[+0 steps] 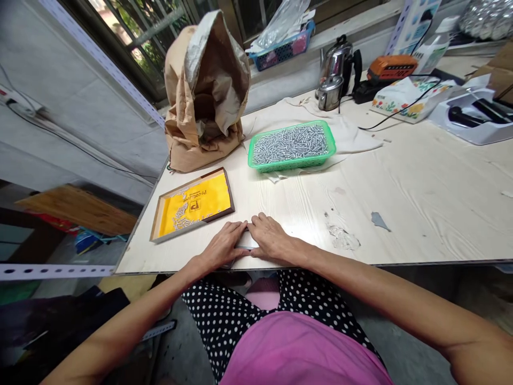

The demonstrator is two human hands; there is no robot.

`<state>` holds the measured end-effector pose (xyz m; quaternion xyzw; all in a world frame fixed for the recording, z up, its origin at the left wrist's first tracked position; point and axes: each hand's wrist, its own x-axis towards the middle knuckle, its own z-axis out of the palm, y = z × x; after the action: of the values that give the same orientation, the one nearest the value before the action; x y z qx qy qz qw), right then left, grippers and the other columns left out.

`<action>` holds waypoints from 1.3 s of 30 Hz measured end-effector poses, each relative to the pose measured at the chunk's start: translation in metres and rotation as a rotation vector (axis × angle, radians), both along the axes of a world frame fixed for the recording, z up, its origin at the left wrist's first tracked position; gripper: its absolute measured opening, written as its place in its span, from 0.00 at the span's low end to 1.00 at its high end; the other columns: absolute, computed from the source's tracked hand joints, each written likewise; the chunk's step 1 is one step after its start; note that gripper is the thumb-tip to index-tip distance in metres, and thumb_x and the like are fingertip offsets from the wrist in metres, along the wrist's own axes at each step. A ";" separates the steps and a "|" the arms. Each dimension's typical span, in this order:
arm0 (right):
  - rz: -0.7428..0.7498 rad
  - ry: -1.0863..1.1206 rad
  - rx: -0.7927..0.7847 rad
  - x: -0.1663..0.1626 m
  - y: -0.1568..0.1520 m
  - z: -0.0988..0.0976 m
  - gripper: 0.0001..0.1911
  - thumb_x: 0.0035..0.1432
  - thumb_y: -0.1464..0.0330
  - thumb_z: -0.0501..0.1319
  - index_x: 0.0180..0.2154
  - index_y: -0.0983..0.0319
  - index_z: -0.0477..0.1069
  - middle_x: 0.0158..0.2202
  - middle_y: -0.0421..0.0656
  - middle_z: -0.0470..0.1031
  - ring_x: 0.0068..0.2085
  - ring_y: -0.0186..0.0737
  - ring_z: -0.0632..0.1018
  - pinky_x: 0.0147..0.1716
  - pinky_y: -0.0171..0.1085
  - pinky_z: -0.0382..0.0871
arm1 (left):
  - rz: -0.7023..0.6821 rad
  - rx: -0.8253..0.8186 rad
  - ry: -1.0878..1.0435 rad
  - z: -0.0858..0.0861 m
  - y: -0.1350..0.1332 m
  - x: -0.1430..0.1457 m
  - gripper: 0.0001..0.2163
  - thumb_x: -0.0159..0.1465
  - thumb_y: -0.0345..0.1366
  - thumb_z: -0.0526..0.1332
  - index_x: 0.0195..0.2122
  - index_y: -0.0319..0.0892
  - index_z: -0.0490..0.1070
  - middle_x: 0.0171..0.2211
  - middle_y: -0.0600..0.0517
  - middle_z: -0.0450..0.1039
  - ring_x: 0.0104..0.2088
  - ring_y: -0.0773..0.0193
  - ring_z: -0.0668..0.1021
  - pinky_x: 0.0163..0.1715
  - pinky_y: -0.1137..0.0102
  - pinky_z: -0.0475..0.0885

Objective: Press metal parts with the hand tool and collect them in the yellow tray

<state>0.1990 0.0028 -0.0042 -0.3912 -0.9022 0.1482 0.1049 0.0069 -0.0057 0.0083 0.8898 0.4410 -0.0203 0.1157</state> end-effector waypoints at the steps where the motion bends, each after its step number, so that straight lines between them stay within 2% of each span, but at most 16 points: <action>1: -0.018 -0.001 -0.003 0.001 -0.001 -0.001 0.25 0.49 0.59 0.69 0.46 0.66 0.69 0.44 0.51 0.71 0.44 0.49 0.69 0.42 0.44 0.64 | -0.014 -0.026 0.023 0.001 0.003 0.001 0.31 0.59 0.42 0.67 0.59 0.39 0.57 0.54 0.40 0.67 0.53 0.49 0.69 0.52 0.55 0.69; 4: -0.098 -0.035 -0.020 0.006 -0.003 -0.002 0.31 0.44 0.56 0.71 0.47 0.66 0.69 0.44 0.52 0.71 0.45 0.52 0.69 0.41 0.45 0.65 | -0.034 -0.052 0.082 0.006 0.006 0.002 0.33 0.59 0.43 0.67 0.61 0.37 0.56 0.52 0.40 0.67 0.52 0.49 0.69 0.51 0.56 0.69; 6: -0.129 -0.061 -0.021 0.009 -0.005 0.000 0.31 0.44 0.55 0.71 0.46 0.66 0.70 0.44 0.53 0.71 0.44 0.52 0.69 0.40 0.45 0.65 | -0.042 -0.060 0.096 0.010 0.007 0.004 0.34 0.58 0.45 0.67 0.61 0.36 0.57 0.51 0.40 0.67 0.50 0.49 0.69 0.50 0.56 0.68; 11: -0.101 -0.089 -0.028 0.015 -0.009 0.010 0.18 0.50 0.59 0.69 0.38 0.64 0.73 0.40 0.50 0.73 0.42 0.48 0.71 0.39 0.41 0.64 | -0.107 -0.105 -0.029 0.008 0.014 0.008 0.21 0.61 0.48 0.63 0.48 0.39 0.68 0.45 0.44 0.69 0.46 0.54 0.70 0.46 0.60 0.68; 16: -0.043 -0.087 -0.004 0.010 -0.009 0.002 0.05 0.58 0.68 0.64 0.33 0.64 0.73 0.35 0.48 0.74 0.40 0.44 0.72 0.38 0.40 0.63 | -0.118 -0.129 -0.109 -0.001 0.015 0.009 0.10 0.65 0.42 0.60 0.38 0.40 0.70 0.37 0.48 0.70 0.41 0.58 0.70 0.41 0.65 0.67; 19: -0.014 -0.096 -0.003 0.005 -0.009 -0.006 0.05 0.62 0.71 0.60 0.33 0.65 0.73 0.34 0.47 0.74 0.38 0.43 0.73 0.38 0.39 0.62 | -0.104 -0.123 -0.093 -0.002 0.014 0.011 0.08 0.67 0.39 0.58 0.33 0.40 0.70 0.33 0.49 0.70 0.38 0.59 0.70 0.39 0.66 0.67; 22: -0.005 -0.078 0.006 0.004 -0.009 -0.011 0.06 0.62 0.71 0.59 0.33 0.65 0.73 0.34 0.46 0.74 0.38 0.42 0.72 0.38 0.39 0.62 | -0.110 -0.111 -0.059 -0.001 0.015 0.013 0.09 0.67 0.38 0.58 0.32 0.40 0.70 0.33 0.49 0.70 0.38 0.59 0.70 0.39 0.66 0.68; 25: -0.051 -0.033 0.028 0.010 -0.007 -0.011 0.06 0.61 0.68 0.62 0.36 0.65 0.73 0.37 0.48 0.73 0.40 0.44 0.71 0.39 0.39 0.62 | -0.081 -0.066 -0.036 0.000 0.011 0.012 0.09 0.66 0.41 0.59 0.37 0.39 0.70 0.37 0.47 0.71 0.41 0.57 0.71 0.42 0.63 0.70; 29: -0.041 0.037 0.039 0.025 0.006 -0.008 0.26 0.54 0.54 0.66 0.46 0.67 0.70 0.43 0.51 0.71 0.42 0.47 0.70 0.40 0.41 0.63 | 0.024 0.089 -0.107 -0.007 -0.012 0.012 0.19 0.65 0.42 0.61 0.53 0.38 0.65 0.52 0.40 0.68 0.53 0.51 0.71 0.51 0.55 0.69; 31: -0.027 0.025 0.038 0.030 0.013 -0.008 0.22 0.60 0.54 0.61 0.45 0.66 0.71 0.41 0.51 0.71 0.41 0.46 0.70 0.39 0.41 0.62 | 0.040 0.153 -0.164 -0.015 -0.030 0.015 0.20 0.66 0.40 0.59 0.57 0.40 0.62 0.58 0.39 0.64 0.59 0.50 0.67 0.57 0.51 0.66; 33: -0.047 0.007 0.035 0.032 0.020 -0.009 0.15 0.65 0.60 0.56 0.43 0.65 0.73 0.39 0.50 0.72 0.41 0.45 0.70 0.39 0.41 0.61 | 0.034 0.179 -0.205 -0.023 -0.048 0.021 0.21 0.67 0.40 0.57 0.60 0.42 0.60 0.62 0.39 0.60 0.64 0.48 0.61 0.60 0.47 0.61; 35: -0.079 -0.005 0.039 0.029 0.026 -0.012 0.11 0.65 0.65 0.56 0.41 0.65 0.73 0.39 0.49 0.73 0.42 0.44 0.70 0.39 0.40 0.60 | 0.031 0.163 -0.235 -0.030 -0.062 0.027 0.23 0.67 0.42 0.57 0.62 0.43 0.57 0.64 0.39 0.59 0.67 0.47 0.57 0.61 0.45 0.59; 39: -0.115 -0.022 0.081 0.019 0.045 -0.017 0.07 0.62 0.68 0.58 0.36 0.63 0.73 0.39 0.47 0.74 0.41 0.44 0.70 0.38 0.40 0.57 | 0.041 0.093 -0.322 -0.038 -0.075 0.034 0.25 0.67 0.45 0.56 0.63 0.42 0.57 0.61 0.40 0.64 0.65 0.50 0.61 0.62 0.47 0.59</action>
<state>0.2182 0.0482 -0.0208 -0.4393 -0.8846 0.1011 0.1193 0.0408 -0.0811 -0.0299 0.8768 0.4353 0.1452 0.1440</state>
